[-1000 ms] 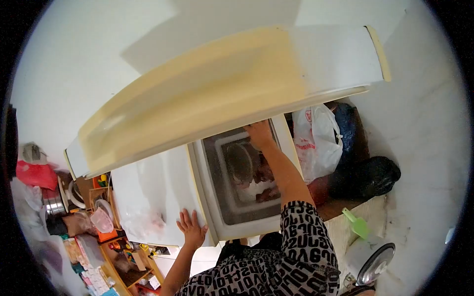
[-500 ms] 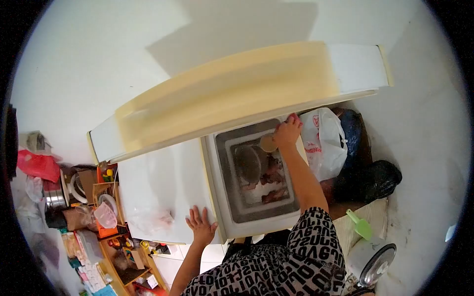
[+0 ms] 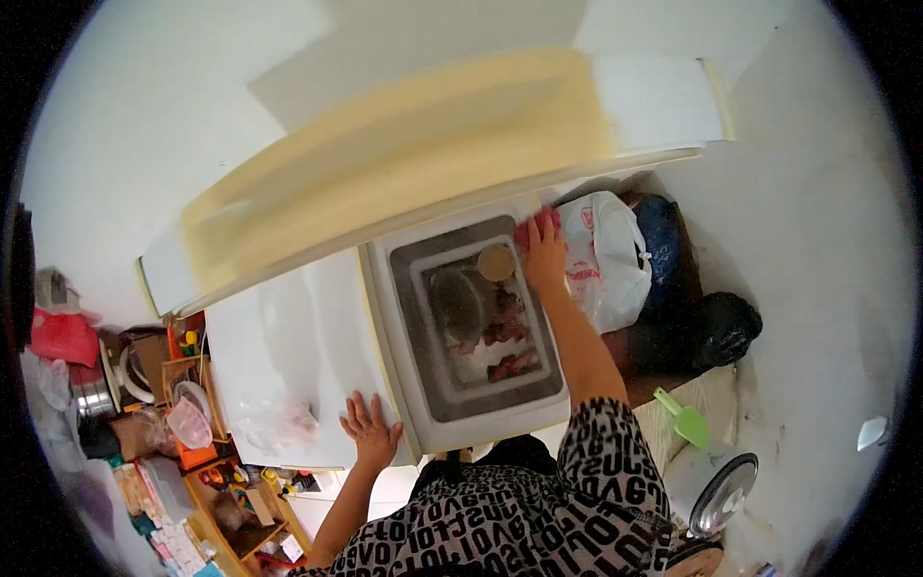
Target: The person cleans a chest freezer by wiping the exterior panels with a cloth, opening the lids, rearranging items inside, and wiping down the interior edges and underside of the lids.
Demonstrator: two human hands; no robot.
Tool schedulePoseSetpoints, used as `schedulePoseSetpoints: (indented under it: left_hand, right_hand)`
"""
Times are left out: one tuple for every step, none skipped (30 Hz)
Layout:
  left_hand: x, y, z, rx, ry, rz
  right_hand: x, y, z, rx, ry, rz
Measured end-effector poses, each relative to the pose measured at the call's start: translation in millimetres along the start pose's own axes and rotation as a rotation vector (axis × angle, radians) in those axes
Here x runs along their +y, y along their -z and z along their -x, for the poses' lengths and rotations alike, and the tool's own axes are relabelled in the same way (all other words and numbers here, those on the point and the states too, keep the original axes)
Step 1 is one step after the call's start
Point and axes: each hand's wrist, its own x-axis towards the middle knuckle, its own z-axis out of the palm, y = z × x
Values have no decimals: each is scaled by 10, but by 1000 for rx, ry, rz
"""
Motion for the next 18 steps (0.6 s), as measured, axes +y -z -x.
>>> schedulePoseSetpoints:
  left_hand:
    - [17,36,-17,-55,34,16]
    - [27,67,-37,-108,68,32]
    - [24,77,-42,-92,61,33]
    - [13,69,-36,-104,62,51]
    - [1,51,-43,-114,62,70]
    - [-9,30,-49,-96,55,73]
    - [-16,2,-47,-97,46,79]
    - [-29,-5,-45,-100,39,83]
    - [-20,10,-44,-84,34,82]
    - [18,33,-46,-89,43,67]
    - [18,71,-73,-90,54,49]
    - [-17,183,-139,-65,52,44]
    - [-11,389,-245,10,-53,233]
    - [9,591,-353,79,-162,422]
    - [193,995,-449,326,-175,504]
    - [323,1449,-518,490,-226,527]
    - [411,1870,-596,709,-295,429]
    - [555,2335,-631,887,-347,429]
  right_hand:
    - [-70,141,252,37,-24,5]
    - [-72,239,511,48,-33,29]
    - [-70,340,782,60,-43,52]
    - [-114,465,1063,50,-97,48]
    - [-140,567,1321,41,-150,44]
    - [-132,632,1552,35,-150,74]
    - [-104,694,1717,27,-149,105]
    - [-99,776,1796,42,-145,105]
    - [-112,868,1854,88,-167,-5]
    - [-66,897,1912,136,-184,-117]
    - [7,896,1895,212,-381,-217]
    - [68,846,1853,284,-578,-322]
    - [-115,1124,1705,367,-736,-572]
    - [-239,1302,1584,447,-739,-684]
    - [-363,1479,1462,529,-735,-794]
    - [-362,1471,1420,615,-584,-755]
    - [-502,1597,1314,624,-579,-758]
    - [-807,1831,1138,707,-429,-857]
